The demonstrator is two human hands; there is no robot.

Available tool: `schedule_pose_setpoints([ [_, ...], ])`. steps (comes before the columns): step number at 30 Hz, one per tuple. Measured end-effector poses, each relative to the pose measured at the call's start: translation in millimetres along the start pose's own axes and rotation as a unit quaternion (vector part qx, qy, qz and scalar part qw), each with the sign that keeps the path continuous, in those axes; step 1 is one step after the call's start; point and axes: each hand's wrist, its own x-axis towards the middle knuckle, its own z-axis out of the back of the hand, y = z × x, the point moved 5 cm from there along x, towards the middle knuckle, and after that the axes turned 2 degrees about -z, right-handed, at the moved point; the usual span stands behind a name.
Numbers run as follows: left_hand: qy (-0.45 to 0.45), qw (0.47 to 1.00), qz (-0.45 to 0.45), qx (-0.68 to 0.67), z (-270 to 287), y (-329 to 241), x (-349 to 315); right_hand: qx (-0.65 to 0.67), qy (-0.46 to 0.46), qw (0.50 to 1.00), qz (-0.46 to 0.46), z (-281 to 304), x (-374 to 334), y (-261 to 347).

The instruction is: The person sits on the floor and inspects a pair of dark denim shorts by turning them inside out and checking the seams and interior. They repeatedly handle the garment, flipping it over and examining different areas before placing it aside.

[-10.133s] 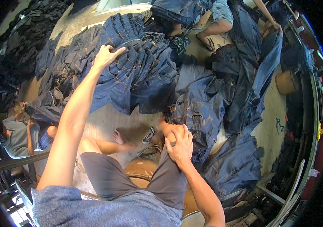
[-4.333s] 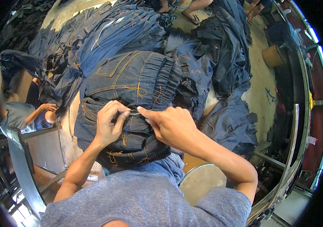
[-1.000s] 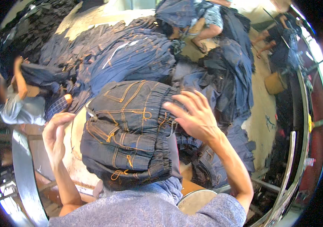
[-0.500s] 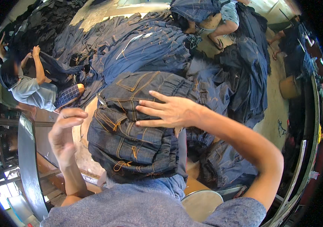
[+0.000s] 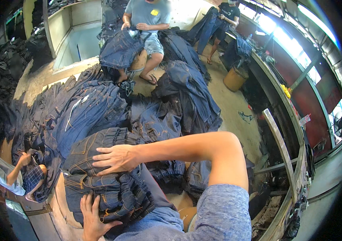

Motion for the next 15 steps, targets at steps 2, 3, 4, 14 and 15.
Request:
schedule_pose_setpoints([
  [2,-0.053,0.998,-0.001,-0.046,6.9,12.1,-1.1,0.057,-0.021,0.998,0.002,9.5,9.2,-4.4],
  [3,-0.077,0.995,-0.001,-0.068,10.8,15.8,-2.2,0.095,0.019,0.995,0.003,13.5,15.5,-9.3],
  [4,-0.106,0.989,0.002,-0.101,18.8,25.8,-1.8,0.153,0.06,0.984,-0.071,18.1,25.4,-21.8],
  [14,-0.507,0.835,0.065,-0.204,32.4,46.2,-57.9,0.322,0.061,0.848,-0.416,82.5,198.7,-88.5],
  [15,-0.487,0.832,0.107,-0.244,19.7,41.8,-51.0,0.32,0.062,0.851,-0.411,91.0,214.8,-93.7],
])
